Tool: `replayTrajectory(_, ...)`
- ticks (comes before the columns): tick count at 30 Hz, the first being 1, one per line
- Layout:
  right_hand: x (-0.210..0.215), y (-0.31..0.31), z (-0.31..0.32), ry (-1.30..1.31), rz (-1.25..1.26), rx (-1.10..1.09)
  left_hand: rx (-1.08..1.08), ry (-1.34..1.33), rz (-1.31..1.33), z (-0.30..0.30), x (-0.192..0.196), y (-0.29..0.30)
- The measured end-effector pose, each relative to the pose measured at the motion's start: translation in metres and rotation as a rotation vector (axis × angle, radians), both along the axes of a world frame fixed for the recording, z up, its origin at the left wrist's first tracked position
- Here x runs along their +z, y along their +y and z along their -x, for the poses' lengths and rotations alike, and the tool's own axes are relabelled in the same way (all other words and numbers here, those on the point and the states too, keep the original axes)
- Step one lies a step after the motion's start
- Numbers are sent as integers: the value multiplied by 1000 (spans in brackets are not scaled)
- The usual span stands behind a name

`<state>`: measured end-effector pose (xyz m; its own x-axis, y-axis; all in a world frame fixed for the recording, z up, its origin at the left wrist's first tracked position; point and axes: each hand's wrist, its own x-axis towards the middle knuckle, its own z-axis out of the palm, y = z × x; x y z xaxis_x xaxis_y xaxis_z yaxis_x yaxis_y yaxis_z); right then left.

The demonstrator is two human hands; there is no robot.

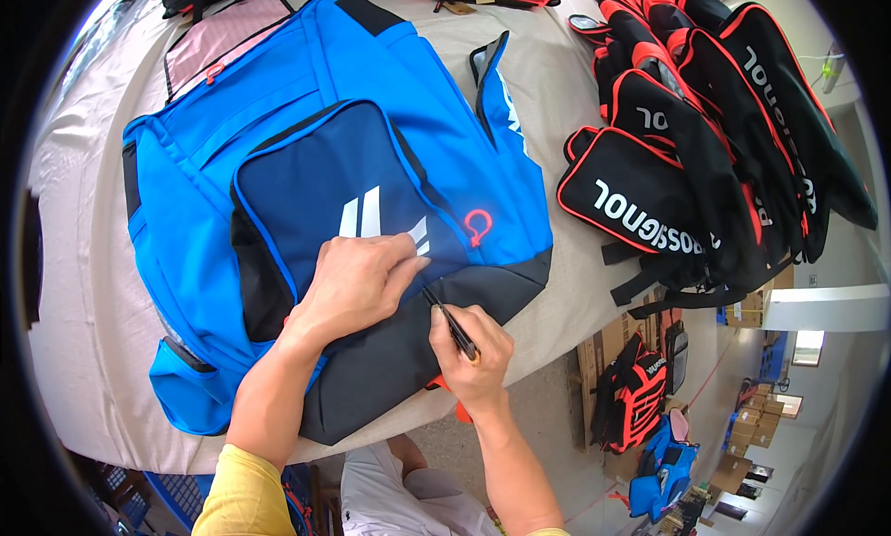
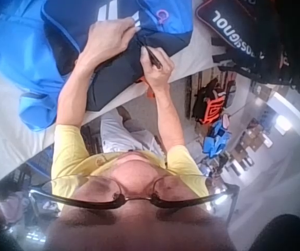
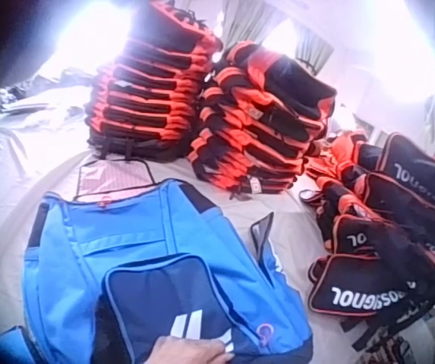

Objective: A person is inspecting and checking the straps and pockets of a blue backpack on a factory table.

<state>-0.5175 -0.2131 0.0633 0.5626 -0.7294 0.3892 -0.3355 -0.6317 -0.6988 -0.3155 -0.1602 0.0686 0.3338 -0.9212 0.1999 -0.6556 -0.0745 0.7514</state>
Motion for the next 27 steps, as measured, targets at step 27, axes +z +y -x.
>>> replayTrajectory(27,0,1,3,-44,-60,-45,-4,15,-15,0,0,0)
